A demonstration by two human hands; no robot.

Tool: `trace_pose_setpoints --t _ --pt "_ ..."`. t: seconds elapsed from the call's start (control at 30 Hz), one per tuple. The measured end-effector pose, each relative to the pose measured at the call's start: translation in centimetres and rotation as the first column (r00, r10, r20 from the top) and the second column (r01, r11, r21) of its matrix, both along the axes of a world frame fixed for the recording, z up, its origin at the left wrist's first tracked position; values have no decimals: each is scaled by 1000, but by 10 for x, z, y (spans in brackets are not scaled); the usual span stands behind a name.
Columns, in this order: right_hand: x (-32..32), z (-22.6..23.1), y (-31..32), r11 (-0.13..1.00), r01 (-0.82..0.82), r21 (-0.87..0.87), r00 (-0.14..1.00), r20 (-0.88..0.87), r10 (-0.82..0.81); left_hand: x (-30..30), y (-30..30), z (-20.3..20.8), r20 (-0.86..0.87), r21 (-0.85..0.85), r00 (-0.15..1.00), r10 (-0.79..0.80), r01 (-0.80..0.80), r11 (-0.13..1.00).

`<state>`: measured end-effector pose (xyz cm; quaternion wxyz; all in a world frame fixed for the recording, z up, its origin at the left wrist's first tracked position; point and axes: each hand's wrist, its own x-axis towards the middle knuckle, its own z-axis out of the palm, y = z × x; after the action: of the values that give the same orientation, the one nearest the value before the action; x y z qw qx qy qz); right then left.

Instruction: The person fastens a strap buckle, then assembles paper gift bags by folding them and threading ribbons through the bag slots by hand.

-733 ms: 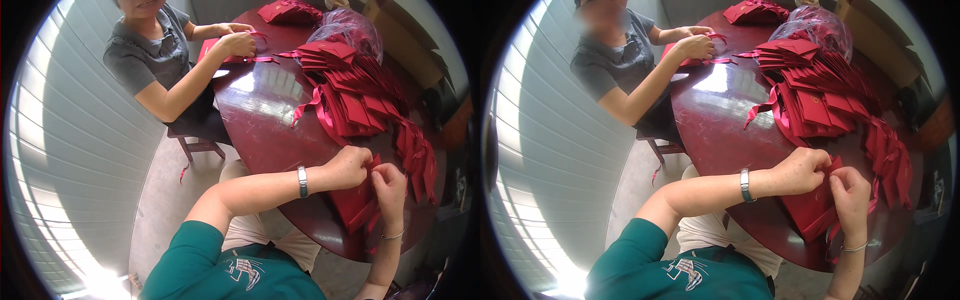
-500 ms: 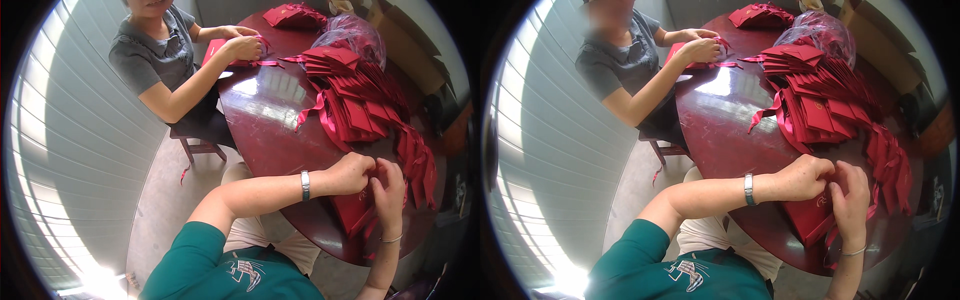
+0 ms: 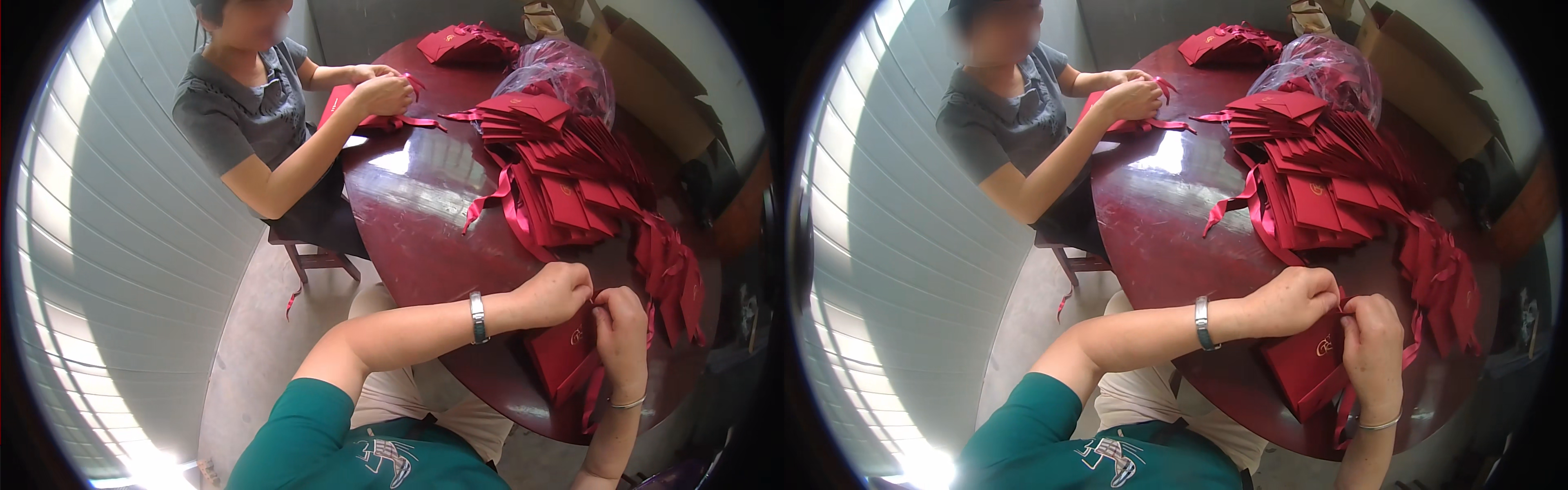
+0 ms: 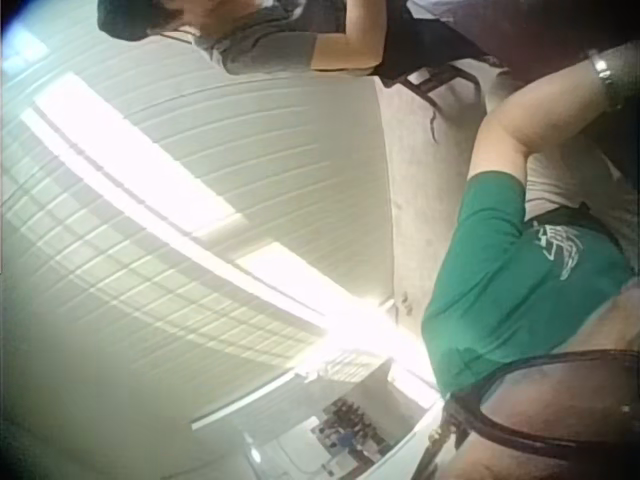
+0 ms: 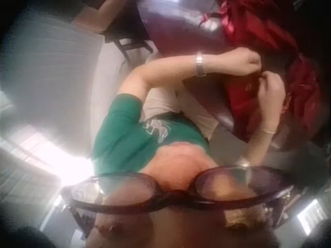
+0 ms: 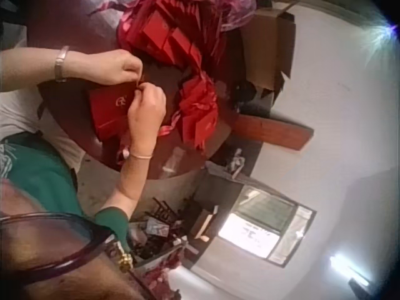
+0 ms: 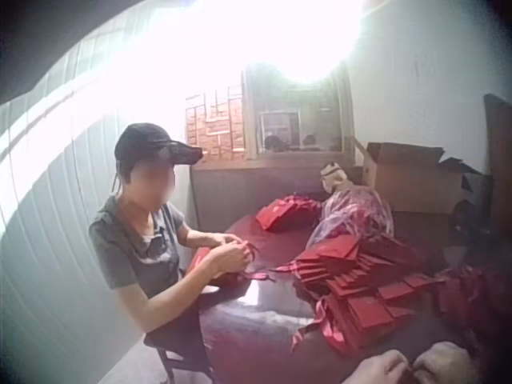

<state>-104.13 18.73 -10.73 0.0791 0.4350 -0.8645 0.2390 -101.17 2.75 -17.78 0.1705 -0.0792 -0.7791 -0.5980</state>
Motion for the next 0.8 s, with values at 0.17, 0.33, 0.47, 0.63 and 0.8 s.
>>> trace_pose_setpoints --t 0.17,0.33,0.47,0.63,0.8 --pt "5 4 6 998 -58 18 998 -33 58 10 -12 30 319 266 891 -323 243 933" --pt "5 -2 7 994 -81 -72 997 -12 81 -3 -12 8 -113 -167 965 -238 218 962" --pt "6 -4 11 988 -96 -122 995 14 98 2 -12 11 -177 -404 966 -191 106 909" --pt "11 0 13 990 -87 -110 994 49 93 10 -8 10 -195 -431 964 -178 79 899" --pt "8 11 11 986 -166 -28 985 49 167 9 -13 11 -256 -445 944 -206 75 892"
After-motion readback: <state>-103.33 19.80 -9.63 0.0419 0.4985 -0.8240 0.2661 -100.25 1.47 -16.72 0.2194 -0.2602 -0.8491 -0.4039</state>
